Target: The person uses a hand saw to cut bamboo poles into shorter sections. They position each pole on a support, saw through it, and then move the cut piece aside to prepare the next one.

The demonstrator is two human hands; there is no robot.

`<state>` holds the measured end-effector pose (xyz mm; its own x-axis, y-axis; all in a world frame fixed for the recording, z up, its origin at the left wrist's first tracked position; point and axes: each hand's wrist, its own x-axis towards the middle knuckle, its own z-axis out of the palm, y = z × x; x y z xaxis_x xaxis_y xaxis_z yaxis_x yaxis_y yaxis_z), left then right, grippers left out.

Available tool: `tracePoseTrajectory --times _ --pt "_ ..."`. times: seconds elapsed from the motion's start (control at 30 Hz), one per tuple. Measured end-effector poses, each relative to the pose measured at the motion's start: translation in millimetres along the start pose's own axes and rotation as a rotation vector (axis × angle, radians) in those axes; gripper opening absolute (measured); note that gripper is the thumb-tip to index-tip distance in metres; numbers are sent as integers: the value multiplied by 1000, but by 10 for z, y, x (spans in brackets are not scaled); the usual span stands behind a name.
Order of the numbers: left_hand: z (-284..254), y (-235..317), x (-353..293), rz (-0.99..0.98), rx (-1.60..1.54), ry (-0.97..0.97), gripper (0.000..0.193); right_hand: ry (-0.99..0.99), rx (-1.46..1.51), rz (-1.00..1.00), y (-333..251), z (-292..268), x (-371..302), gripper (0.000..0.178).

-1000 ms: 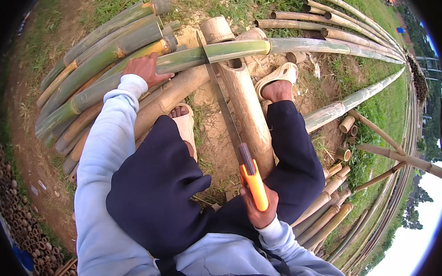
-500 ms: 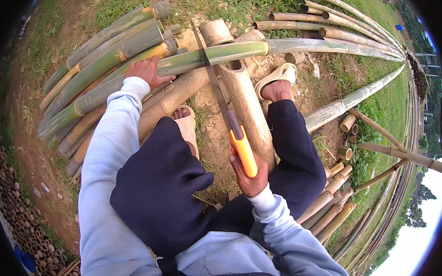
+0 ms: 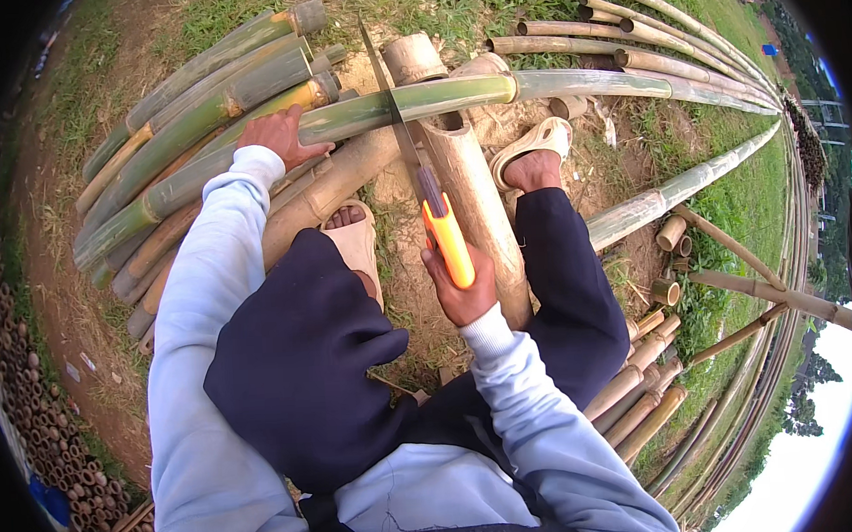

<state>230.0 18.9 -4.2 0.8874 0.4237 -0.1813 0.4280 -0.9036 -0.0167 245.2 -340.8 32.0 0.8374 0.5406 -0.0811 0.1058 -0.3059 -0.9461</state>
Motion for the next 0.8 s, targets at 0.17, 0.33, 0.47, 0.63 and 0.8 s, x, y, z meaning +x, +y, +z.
tracePoseTrajectory --times 0.17,0.33,0.47,0.63,0.8 --pt "39 7 -62 -15 -7 2 89 -87 -172 166 -472 -669 -1277 29" --pt "-54 65 26 8 -9 -82 89 -63 -120 121 -85 -139 -53 17" --pt "-100 96 36 6 -45 -73 89 -21 -61 -19 31 208 589 24" --pt "-73 29 10 -11 -21 -102 89 -36 -96 141 -178 -447 -921 17" --pt "-68 36 13 -22 -18 -63 91 -48 -197 147 -367 -648 -1106 24"
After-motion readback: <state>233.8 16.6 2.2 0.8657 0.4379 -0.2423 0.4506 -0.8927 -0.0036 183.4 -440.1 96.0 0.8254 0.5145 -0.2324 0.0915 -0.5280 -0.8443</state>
